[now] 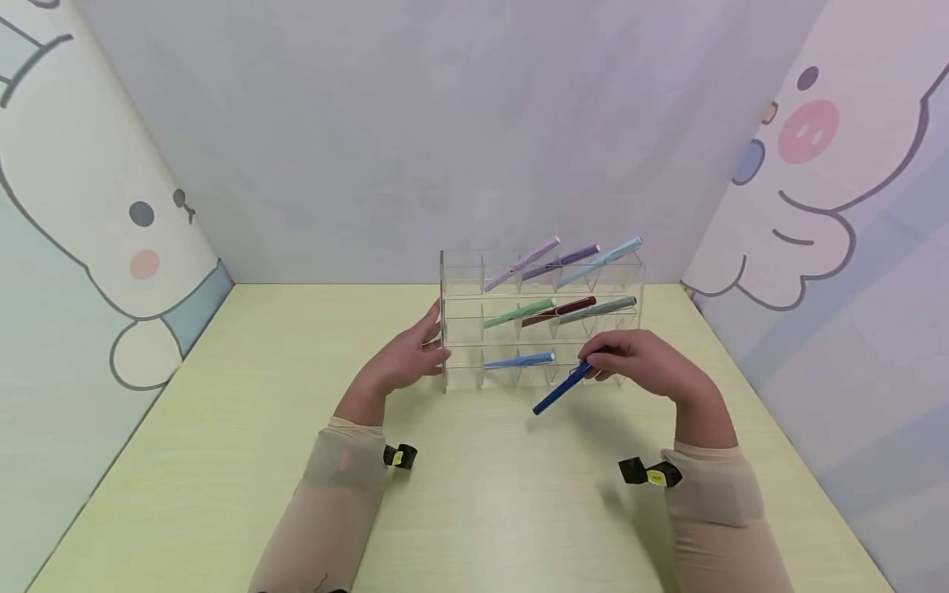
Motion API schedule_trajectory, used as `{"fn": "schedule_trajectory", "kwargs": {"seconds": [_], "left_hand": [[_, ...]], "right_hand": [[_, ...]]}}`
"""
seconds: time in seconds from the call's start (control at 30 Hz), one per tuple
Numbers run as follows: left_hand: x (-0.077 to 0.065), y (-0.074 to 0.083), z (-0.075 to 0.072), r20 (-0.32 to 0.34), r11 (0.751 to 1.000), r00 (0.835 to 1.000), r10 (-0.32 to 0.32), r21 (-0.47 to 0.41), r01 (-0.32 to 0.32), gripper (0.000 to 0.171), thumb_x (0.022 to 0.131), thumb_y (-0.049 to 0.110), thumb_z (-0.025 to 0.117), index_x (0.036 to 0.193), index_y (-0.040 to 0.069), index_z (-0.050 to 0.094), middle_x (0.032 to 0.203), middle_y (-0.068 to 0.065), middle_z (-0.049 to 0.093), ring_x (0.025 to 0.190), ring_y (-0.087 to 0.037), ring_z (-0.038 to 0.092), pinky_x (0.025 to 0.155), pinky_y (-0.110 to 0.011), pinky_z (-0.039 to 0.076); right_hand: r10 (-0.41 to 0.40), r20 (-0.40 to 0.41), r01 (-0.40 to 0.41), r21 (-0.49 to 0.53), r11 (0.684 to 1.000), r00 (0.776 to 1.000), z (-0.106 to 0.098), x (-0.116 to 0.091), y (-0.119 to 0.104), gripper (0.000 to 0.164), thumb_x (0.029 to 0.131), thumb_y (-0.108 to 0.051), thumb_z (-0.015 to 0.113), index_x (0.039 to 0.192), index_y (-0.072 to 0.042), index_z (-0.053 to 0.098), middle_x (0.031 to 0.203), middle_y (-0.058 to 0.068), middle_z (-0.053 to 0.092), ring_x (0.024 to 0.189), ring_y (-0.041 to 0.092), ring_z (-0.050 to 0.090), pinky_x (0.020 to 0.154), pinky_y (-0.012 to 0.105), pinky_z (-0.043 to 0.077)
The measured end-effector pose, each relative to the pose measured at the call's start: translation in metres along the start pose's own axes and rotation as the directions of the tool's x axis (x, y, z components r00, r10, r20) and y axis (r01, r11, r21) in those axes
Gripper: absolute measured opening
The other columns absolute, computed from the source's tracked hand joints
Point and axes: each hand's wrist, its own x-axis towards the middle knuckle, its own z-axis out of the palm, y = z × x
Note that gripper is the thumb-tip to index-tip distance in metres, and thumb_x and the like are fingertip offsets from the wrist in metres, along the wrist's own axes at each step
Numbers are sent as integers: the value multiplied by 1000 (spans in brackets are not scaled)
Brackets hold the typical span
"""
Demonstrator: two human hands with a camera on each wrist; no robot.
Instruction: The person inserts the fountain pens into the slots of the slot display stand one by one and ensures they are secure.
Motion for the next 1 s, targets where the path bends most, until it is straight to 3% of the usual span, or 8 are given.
{"fn": "schedule_trajectory", "kwargs": {"seconds": [0.23, 0.37, 0.53, 0.8, 1.0], "left_hand": [[0, 0, 0, -3, 1000, 1000, 3, 4, -3, 86, 101, 14, 55, 156, 42, -4, 164, -6, 15, 142, -29, 39, 95, -41, 56], [0, 0, 0, -5, 1000, 1000, 5, 5, -5, 85, 101, 14, 55, 154, 45, -4, 164, -5, 16, 141, -30, 39, 95, -42, 56], [1, -2, 0, -7, 1000, 1000, 2, 12, -2, 85, 101, 14, 54, 155, 45, -4, 164, -6, 16, 141, -30, 40, 94, -41, 56], [2, -2, 0, -3, 1000, 1000, -1, -4, 1, 85, 101, 13, 54, 154, 47, -4, 164, -6, 17, 141, -30, 39, 95, -41, 55], [2, -2, 0, -4, 1000, 1000, 1, 8, -1, 86, 101, 13, 53, 153, 48, -4, 164, -6, 16, 141, -31, 39, 95, -42, 55]], "right_hand": [[5, -117, -11, -50, 999, 993, -14, -14, -1, 19, 98, -28, 62, 112, -16, 69, 98, 2, 72, 89, 17, 67, 79, 27, 56], [9, -180, -32, -125, 992, 984, -19, -19, -2, 18, 97, -32, 63, 109, -21, 70, 100, 0, 71, 85, 16, 63, 75, 26, 52], [-1, -246, -48, -191, 980, 969, -23, -24, -1, 19, 97, -28, 63, 111, -19, 72, 99, 0, 71, 80, 15, 57, 69, 25, 47], [-38, -299, -29, -215, 976, 954, -23, -22, 0, 19, 98, -26, 62, 112, -18, 71, 93, 1, 70, 74, 14, 54, 65, 25, 43], [0, -298, -63, -203, 977, 955, -21, -19, 3, 18, 98, -24, 61, 112, -17, 71, 93, 4, 69, 75, 18, 52, 64, 28, 43]]}}
